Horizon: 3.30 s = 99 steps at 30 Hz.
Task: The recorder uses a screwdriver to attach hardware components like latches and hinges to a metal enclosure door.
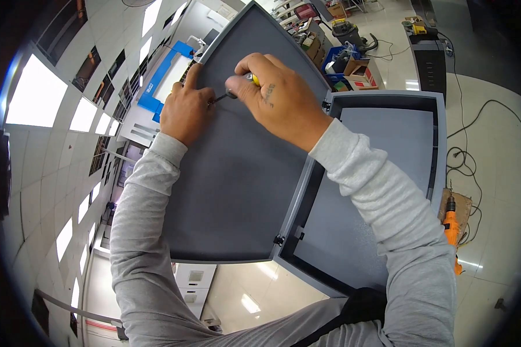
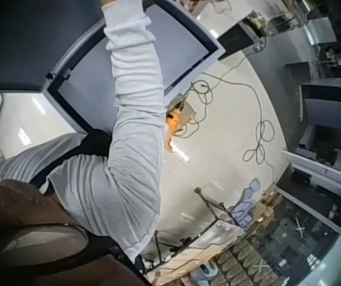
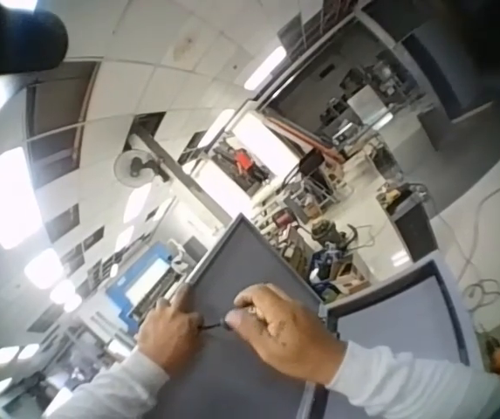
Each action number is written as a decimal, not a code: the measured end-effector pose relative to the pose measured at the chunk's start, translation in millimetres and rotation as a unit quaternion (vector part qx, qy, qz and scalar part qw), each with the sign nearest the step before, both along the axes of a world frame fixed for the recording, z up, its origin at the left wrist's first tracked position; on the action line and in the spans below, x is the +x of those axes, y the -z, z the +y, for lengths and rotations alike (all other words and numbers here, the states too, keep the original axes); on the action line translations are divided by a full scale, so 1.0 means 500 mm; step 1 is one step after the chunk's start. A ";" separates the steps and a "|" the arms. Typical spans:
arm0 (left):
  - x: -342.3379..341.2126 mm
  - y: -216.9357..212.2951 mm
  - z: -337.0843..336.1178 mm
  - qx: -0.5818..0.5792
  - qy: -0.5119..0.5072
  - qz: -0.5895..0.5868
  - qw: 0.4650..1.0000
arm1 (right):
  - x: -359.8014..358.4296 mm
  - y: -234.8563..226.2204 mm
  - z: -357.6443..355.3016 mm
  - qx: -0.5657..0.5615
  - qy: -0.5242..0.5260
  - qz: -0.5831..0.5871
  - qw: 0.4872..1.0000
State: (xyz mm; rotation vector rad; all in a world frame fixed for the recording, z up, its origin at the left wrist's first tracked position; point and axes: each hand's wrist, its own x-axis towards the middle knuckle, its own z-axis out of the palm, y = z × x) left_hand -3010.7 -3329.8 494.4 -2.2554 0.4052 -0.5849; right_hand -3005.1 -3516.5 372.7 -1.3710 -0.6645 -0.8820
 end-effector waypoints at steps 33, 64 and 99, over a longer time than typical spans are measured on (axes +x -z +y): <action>-0.003 -0.001 -0.008 0.015 -0.016 0.009 1.000 | 0.015 0.003 -0.002 0.016 0.000 -0.078 0.997; -0.004 -0.003 -0.004 -0.027 0.015 0.009 0.999 | 0.008 0.029 0.002 0.086 -0.085 0.084 0.989; 0.144 -0.133 0.234 -0.400 -0.013 0.290 0.869 | -0.462 0.624 -0.090 -0.228 -0.122 0.365 0.894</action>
